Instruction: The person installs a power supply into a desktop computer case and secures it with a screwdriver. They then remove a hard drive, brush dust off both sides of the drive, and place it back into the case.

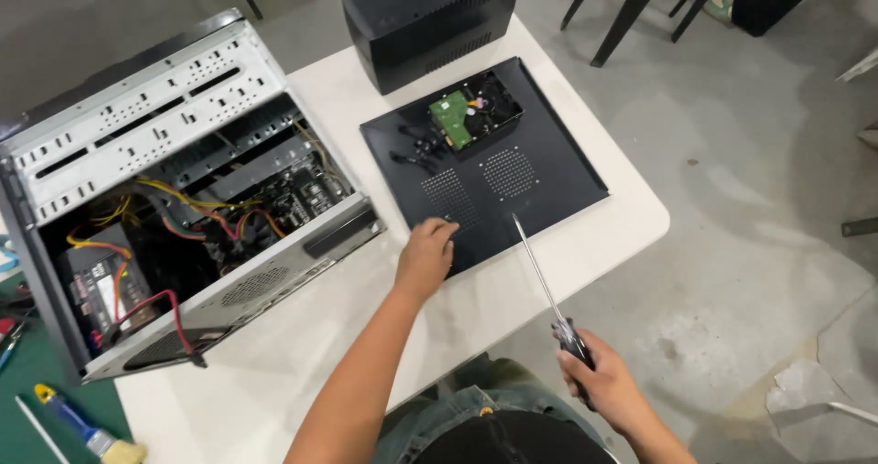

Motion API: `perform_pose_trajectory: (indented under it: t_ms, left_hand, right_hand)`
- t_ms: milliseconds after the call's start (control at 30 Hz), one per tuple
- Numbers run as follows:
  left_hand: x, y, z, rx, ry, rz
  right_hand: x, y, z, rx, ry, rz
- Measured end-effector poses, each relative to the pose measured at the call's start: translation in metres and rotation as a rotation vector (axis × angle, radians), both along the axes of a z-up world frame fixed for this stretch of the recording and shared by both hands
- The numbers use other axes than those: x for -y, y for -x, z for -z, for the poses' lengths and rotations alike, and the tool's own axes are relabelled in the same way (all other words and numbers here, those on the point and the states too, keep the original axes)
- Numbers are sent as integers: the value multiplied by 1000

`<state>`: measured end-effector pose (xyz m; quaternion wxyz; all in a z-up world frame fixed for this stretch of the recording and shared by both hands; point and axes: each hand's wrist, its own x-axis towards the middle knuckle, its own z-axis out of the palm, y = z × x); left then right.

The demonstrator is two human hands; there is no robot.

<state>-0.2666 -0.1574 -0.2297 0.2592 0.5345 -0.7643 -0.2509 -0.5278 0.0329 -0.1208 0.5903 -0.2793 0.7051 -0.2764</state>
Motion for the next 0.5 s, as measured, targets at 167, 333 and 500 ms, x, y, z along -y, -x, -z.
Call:
perform_pose_trajectory:
  t_ms: [167, 333, 500]
  left_hand:
    - [32, 3, 48, 512, 116, 71]
    - [12, 5, 61, 664, 240, 38]
    - [1, 14, 78, 665, 482, -43]
  right_hand:
    - [-16, 47, 34, -11, -116, 13]
    - [3, 66, 37, -113, -243, -184]
    - [28, 61, 11, -23, -164, -120]
